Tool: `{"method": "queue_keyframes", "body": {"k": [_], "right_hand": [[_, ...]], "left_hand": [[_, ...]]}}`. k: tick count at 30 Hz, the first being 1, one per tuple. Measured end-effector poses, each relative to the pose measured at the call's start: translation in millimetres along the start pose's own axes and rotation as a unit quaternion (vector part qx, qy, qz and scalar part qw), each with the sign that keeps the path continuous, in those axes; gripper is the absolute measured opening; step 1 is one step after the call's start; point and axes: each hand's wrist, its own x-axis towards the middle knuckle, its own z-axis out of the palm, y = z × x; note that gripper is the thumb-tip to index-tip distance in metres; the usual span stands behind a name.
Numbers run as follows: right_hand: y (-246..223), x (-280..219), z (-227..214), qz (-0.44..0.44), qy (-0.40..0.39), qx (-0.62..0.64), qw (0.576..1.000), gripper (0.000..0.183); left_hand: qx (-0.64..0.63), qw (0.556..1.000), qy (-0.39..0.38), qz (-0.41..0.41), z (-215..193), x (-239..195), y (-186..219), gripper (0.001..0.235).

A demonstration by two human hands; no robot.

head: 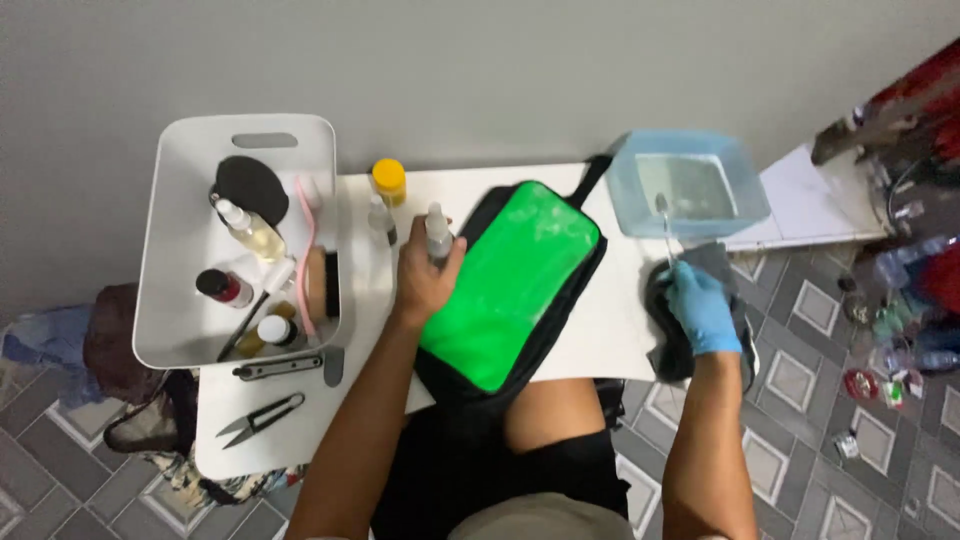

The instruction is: The person cleans a green bag by spraying a liquid from a white bottle onto its surface and scrubbing with a small metal tool. They repeatedly wipe the bag with a grey cloth and occasionally dip the tool into a blue container of water.

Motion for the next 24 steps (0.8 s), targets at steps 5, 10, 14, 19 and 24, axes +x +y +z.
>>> {"method": "queue_keyframes", "body": {"k": [5, 10, 14, 19, 24], "right_hand": [[-65.8, -62.0, -2.4, -0.122, 0.0, -0.015, 0.992, 0.02], [-50.7, -71.5, 8.8, -0.188, 0.026, -0.034, 0.981, 0.027], [-77.4, -126.6, 37.1, -0.238, -0.057, -0.084, 0.966, 0.019], [-102.5, -149.0, 63.1, -0.194, -0.172, -0.151, 0.954, 0.028], [-126.3, -170.0, 59.3, -0.135, -0.252, -0.088, 0.954, 0.027]], "left_hand": [[-0.002, 1.0, 0.004, -0.01, -4.1, 3.3, 1.2, 0.034], [-0.007, 1.0, 0.005, 0.002, -5.1, 0.2, 4.3, 0.034], [-0.015, 1.0, 0.005, 0.015, -4.6, -6.2, 0.8, 0.032], [-0.022, 0.999, 0.011, 0.03, -9.0, -1.6, 4.6, 0.031], [-0.042, 0.998, 0.001, 0.042, -8.4, -2.4, 3.6, 0.027]]}}
